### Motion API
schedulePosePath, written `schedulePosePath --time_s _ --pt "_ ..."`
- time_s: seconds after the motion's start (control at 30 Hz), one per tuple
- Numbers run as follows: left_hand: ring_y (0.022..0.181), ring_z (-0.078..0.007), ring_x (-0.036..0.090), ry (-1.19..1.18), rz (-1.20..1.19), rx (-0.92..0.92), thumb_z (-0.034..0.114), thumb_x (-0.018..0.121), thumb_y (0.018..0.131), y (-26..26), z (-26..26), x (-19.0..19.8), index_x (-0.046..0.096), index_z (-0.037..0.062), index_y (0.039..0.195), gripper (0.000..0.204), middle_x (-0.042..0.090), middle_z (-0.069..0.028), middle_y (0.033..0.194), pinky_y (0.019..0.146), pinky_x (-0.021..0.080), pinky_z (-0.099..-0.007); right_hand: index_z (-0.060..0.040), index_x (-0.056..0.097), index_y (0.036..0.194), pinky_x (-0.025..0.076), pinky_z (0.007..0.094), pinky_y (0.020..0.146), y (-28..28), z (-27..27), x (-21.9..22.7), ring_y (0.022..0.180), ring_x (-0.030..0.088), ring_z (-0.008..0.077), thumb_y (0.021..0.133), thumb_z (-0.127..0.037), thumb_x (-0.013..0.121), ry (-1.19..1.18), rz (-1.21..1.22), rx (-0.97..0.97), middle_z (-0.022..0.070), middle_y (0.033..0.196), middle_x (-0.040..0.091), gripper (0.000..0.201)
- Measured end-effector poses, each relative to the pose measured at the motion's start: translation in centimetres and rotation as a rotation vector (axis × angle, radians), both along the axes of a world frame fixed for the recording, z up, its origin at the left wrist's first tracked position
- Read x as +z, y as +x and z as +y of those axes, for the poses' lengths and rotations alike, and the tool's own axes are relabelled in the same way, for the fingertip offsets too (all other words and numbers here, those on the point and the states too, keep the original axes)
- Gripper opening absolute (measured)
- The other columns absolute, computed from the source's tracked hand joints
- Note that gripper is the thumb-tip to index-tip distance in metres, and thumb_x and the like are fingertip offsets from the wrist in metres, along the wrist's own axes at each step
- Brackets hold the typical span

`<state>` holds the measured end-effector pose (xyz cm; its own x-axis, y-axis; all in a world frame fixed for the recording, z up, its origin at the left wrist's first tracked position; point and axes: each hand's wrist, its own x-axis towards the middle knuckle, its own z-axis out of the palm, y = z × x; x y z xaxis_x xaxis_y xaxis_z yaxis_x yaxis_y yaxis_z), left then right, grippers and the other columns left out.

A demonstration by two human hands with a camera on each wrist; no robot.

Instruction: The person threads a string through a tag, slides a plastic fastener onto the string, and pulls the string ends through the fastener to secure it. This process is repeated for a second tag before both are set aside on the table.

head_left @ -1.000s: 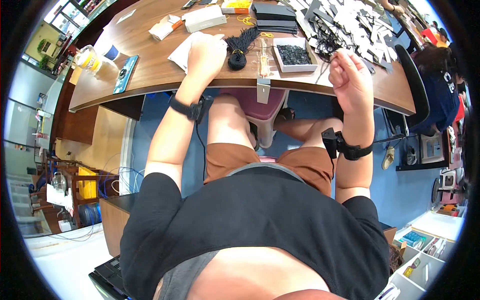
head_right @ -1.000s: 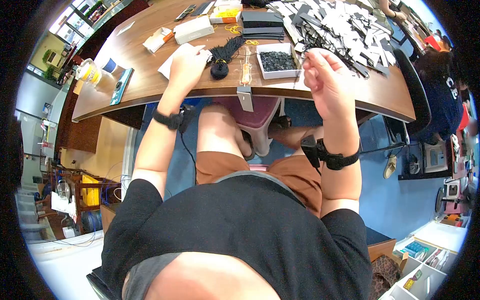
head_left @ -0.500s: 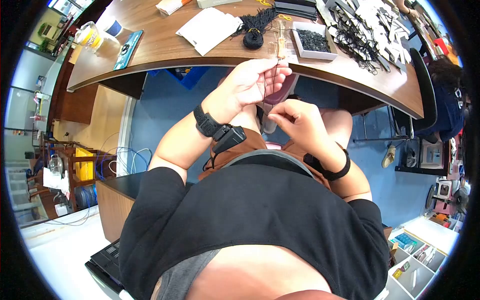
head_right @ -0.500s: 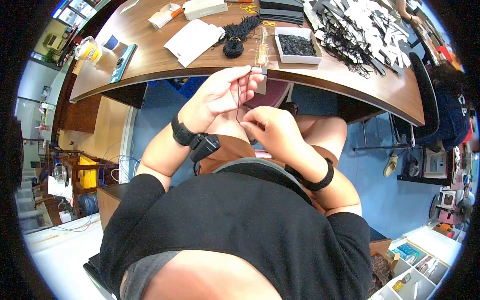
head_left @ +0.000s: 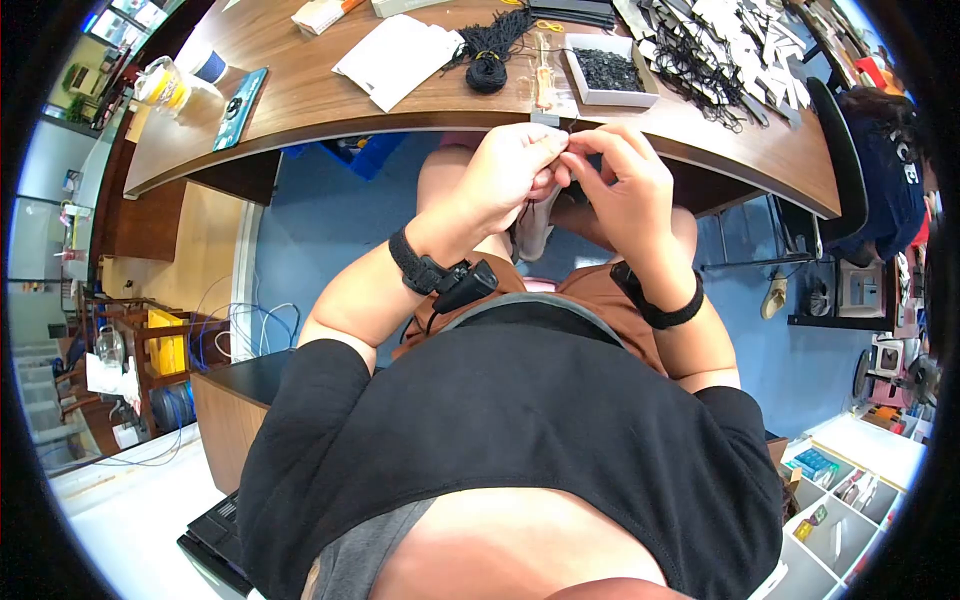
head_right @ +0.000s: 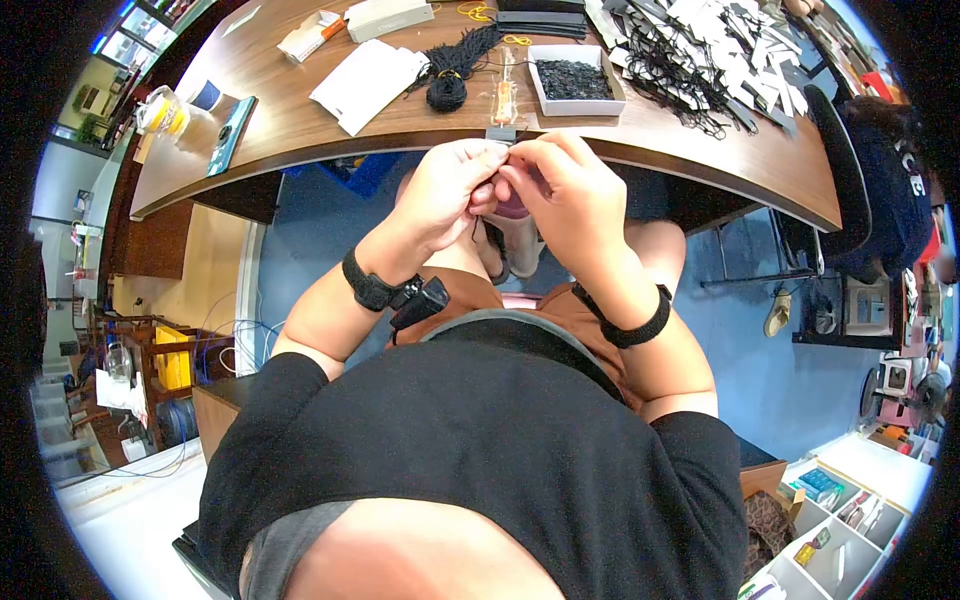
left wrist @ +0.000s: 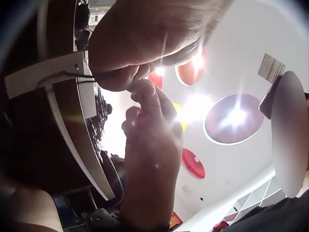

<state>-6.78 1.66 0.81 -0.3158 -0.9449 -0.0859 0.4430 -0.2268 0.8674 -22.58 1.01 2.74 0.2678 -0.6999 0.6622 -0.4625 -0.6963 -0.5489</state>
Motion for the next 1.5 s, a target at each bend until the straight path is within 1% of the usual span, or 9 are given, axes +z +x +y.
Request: schedulePosePath --time_s 0.23,0.33,0.43,0.53,0.7,0.8,0.97,1.23,1.5 --pt "0.051 -0.0045 0.039 0.012 -0.037 -0.042 0.018 0.049 0.094 -0.1 0.3 -0.2 0.06 0.0001 0.086 0.023 0.057 -0.0043 0.068 0.047 0.032 -0.0168 -0.0067 0.062 0.076 0.048 0.0289 0.055 -0.3 0.3 -0.3 0.062 0.06 0.0212 0.072 -0.004 0.068 -0.195 0.084 -0.004 0.0062 0.073 0.059 0.008" --pt "0.049 -0.0027 0.037 0.024 -0.054 -0.019 0.015 0.049 0.093 -0.5 0.6 0.5 0.061 -0.0005 0.082 0.022 0.056 -0.0021 0.063 0.045 0.028 -0.0162 -0.006 0.062 0.077 0.045 0.0258 0.052 -0.6 0.3 -0.5 0.059 0.058 0.0148 0.074 -0.003 0.066 0.019 -0.024 0.006 0.005 0.069 0.057 0.006" --pt "0.05 -0.0025 0.037 -0.023 -0.256 0.0 0.013 0.051 0.092 -0.5 1.3 1.6 0.062 -0.0016 0.086 0.02 0.054 0.0004 0.062 0.046 0.029 -0.0171 -0.0022 0.061 0.082 0.04 0.0199 0.051 -1.9 -0.6 -1.4 0.056 0.048 0.003 0.081 -0.007 0.065 0.443 -0.292 0.038 -0.0011 0.066 0.056 0.006" --pt "0.052 -0.0017 0.037 -0.201 -0.367 0.024 0.017 0.054 0.091 -0.5 1.4 0.9 0.063 -0.0016 0.091 0.021 0.051 0.0024 0.062 0.047 0.029 -0.0162 -0.0011 0.061 0.082 0.039 0.0196 0.05 -2.3 -0.9 -1.5 0.055 0.046 0.0026 0.084 -0.009 0.064 0.649 -0.451 0.168 -0.0008 0.067 0.058 0.008" --pt "0.053 -0.0019 0.038 -0.217 -0.316 0.09 0.018 0.054 0.091 -0.6 1.4 0.7 0.064 0.0009 0.087 0.02 0.049 0.0039 0.061 0.049 0.03 -0.0167 -0.0015 0.063 0.085 0.028 0.0174 0.045 -3.1 -0.8 -2.9 0.049 0.038 0.0037 0.093 -0.028 0.053 1.109 -0.692 0.312 0.0002 0.066 0.056 0.029" --pt "0.054 -0.0021 0.041 -0.215 -0.329 0.099 0.018 0.055 0.091 -0.6 1.4 0.5 0.065 0.0021 0.085 0.019 0.051 0.0038 0.062 0.05 0.031 -0.0168 -0.001 0.065 0.092 0.028 0.0176 0.045 -2.5 -0.4 -2.0 0.051 0.039 0.004 0.091 -0.026 0.056 1.123 -0.788 0.392 0.0 0.067 0.056 0.026" --pt "0.057 -0.003 0.045 -0.286 -0.388 0.101 0.018 0.056 0.091 -0.8 1.4 0.3 0.066 0.0016 0.082 0.021 0.058 0.0011 0.067 0.052 0.034 -0.0175 -0.0014 0.068 0.096 0.037 0.0165 0.057 -1.5 -0.2 -1.2 0.064 0.049 0.0028 0.085 -0.017 0.064 0.993 -0.668 0.389 0.0007 0.081 0.063 0.019" --pt "0.072 -0.0077 0.06 -0.307 -0.49 0.083 0.017 0.056 0.089 -0.4 1.7 0.1 0.068 -0.0015 0.089 0.022 0.067 -0.0055 0.079 0.059 0.043 -0.0184 0.0009 0.067 0.099 0.032 0.0176 0.052 -1.9 -0.9 -1.4 0.057 0.042 0.003 0.086 -0.018 0.062 1.084 -0.772 0.401 -0.0019 0.071 0.056 0.023" --pt "0.065 -0.0052 0.051 -0.235 -0.499 0.092 0.011 0.056 0.086 -0.7 2.3 1.2 0.068 -0.0026 0.086 0.018 0.065 -0.0035 0.073 0.058 0.042 -0.0214 0.0018 0.067 0.097 0.029 0.0185 0.051 -1.9 -1.1 -1.2 0.055 0.038 0.0027 0.086 -0.017 0.063 1.057 -0.8 0.385 -0.0023 0.07 0.055 0.022"
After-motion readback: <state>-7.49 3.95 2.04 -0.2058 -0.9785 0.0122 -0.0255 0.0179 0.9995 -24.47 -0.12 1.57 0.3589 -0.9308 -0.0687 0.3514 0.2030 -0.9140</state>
